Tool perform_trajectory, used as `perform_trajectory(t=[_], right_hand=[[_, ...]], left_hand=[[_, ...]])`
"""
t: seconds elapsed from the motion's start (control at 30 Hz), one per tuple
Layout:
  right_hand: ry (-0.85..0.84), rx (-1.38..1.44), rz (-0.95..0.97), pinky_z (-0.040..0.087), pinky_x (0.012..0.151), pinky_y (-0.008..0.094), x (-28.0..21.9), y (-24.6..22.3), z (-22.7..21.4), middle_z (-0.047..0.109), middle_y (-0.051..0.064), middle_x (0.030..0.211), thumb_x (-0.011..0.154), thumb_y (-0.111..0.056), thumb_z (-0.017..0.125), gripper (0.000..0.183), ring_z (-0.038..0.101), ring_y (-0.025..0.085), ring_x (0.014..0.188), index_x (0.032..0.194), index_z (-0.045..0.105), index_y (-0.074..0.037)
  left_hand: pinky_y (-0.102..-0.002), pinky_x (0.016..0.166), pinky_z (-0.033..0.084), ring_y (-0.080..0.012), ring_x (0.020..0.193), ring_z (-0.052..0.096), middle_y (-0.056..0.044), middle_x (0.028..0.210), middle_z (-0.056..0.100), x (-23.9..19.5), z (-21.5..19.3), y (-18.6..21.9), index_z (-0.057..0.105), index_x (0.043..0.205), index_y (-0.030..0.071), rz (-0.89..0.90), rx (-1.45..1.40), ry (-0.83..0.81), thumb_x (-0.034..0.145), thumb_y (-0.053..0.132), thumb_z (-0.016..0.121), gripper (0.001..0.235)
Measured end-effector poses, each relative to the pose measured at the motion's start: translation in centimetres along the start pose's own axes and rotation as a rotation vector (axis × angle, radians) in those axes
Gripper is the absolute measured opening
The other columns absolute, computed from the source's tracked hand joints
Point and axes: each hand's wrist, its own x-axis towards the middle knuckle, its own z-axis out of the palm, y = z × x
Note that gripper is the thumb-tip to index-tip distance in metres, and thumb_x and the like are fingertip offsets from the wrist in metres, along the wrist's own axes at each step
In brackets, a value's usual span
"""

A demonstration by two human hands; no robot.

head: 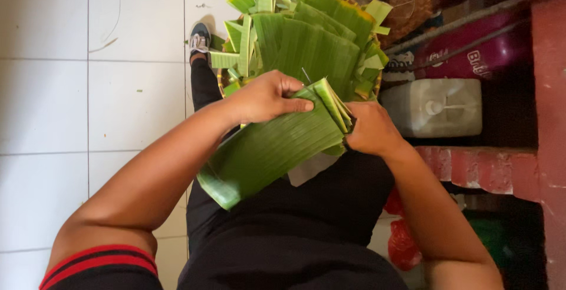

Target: The person sits on the floor and uses scissors to trim the edges of large green leaves. They repeatedly pick up leaves from a basket, cut them into smaller pieces, and place the cut pieces onto a nearby counter.

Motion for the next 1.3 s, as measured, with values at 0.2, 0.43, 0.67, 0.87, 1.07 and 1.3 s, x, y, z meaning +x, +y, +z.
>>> perform_trajectory(t=[0.2, 0.43, 0.67, 0.87, 1.07, 1.3], right_hand=[[0.031, 0.229, 0.007, 0.056, 0.073, 0.038, 0.8, 3.3, 2.9, 0.075, 0.018, 0.091, 0.079, -0.023, 0.075, 0.029, 0.076, 0.033, 0.083, 0.103, 0.074, -0.006], [-0.096, 0.072, 0.209, 0.052, 0.060, 0.043, 2.4, 8.3, 8.8, 0.067, 0.021, 0.069, 0.075, -0.030, 0.081, 0.034, 0.068, 0.033, 0.060, 0.089, 0.074, 0.000], [-0.209, 0.286, 0.409, 0.051, 0.052, 0.035, 2.1, 12.1, 15.0, 0.069, 0.009, 0.058, 0.081, -0.028, 0.075, 0.027, 0.066, 0.020, 0.051, 0.073, 0.077, -0.002], [-0.391, 0.413, 0.652, 0.044, 0.045, 0.033, 0.5, 13.4, 16.0, 0.069, 0.009, 0.061, 0.091, -0.042, 0.073, 0.045, 0.057, 0.019, 0.046, 0.076, 0.075, 0.000], [-0.530, 1.356, 0.362, 0.050, 0.063, 0.027, -2.0, 11.2, 13.4, 0.073, 0.012, 0.101, 0.087, -0.086, 0.037, 0.098, 0.067, 0.017, 0.077, 0.115, 0.069, 0.002], [-0.096, 1.381, 0.005, 0.054, 0.102, 0.035, -0.7, 5.5, 6.1, 0.066, 0.013, 0.130, 0.087, -0.082, 0.049, 0.094, 0.067, 0.021, 0.117, 0.131, 0.064, 0.000]], left_hand=[[-0.027, 0.068, 0.055, -0.0055, 0.072, 0.065, -0.002, 0.085, 0.077, 1.5, -0.6, -3.1, 0.078, 0.105, 0.002, -0.031, -0.267, -0.044, 0.095, 0.025, 0.074, 0.026], [-0.031, 0.067, 0.057, -0.0115, 0.072, 0.068, -0.005, 0.086, 0.076, 4.8, -0.9, -11.1, 0.076, 0.104, -0.001, -0.288, -0.411, -0.096, 0.091, 0.025, 0.078, 0.029], [-0.035, 0.068, 0.059, -0.0163, 0.075, 0.072, -0.008, 0.092, 0.077, 5.8, 0.8, -18.2, 0.075, 0.107, 0.001, -0.472, -0.512, -0.102, 0.086, 0.027, 0.080, 0.033], [-0.033, 0.069, 0.060, -0.0152, 0.075, 0.073, -0.006, 0.091, 0.078, 4.7, 0.5, -14.8, 0.075, 0.107, 0.003, -0.408, -0.543, -0.040, 0.088, 0.025, 0.078, 0.030], [-0.035, 0.059, 0.049, -0.0243, 0.064, 0.062, -0.003, 0.078, 0.074, 2.0, -0.5, -3.0, 0.077, 0.100, 0.013, 0.141, 0.273, 0.214, 0.102, 0.026, 0.071, 0.014], [-0.042, 0.107, 0.056, -0.0241, 0.119, 0.071, -0.008, 0.128, 0.072, -3.2, 4.0, 4.7, 0.072, 0.124, 0.008, 1.177, 0.709, 0.132, 0.102, 0.013, 0.064, 0.024]])
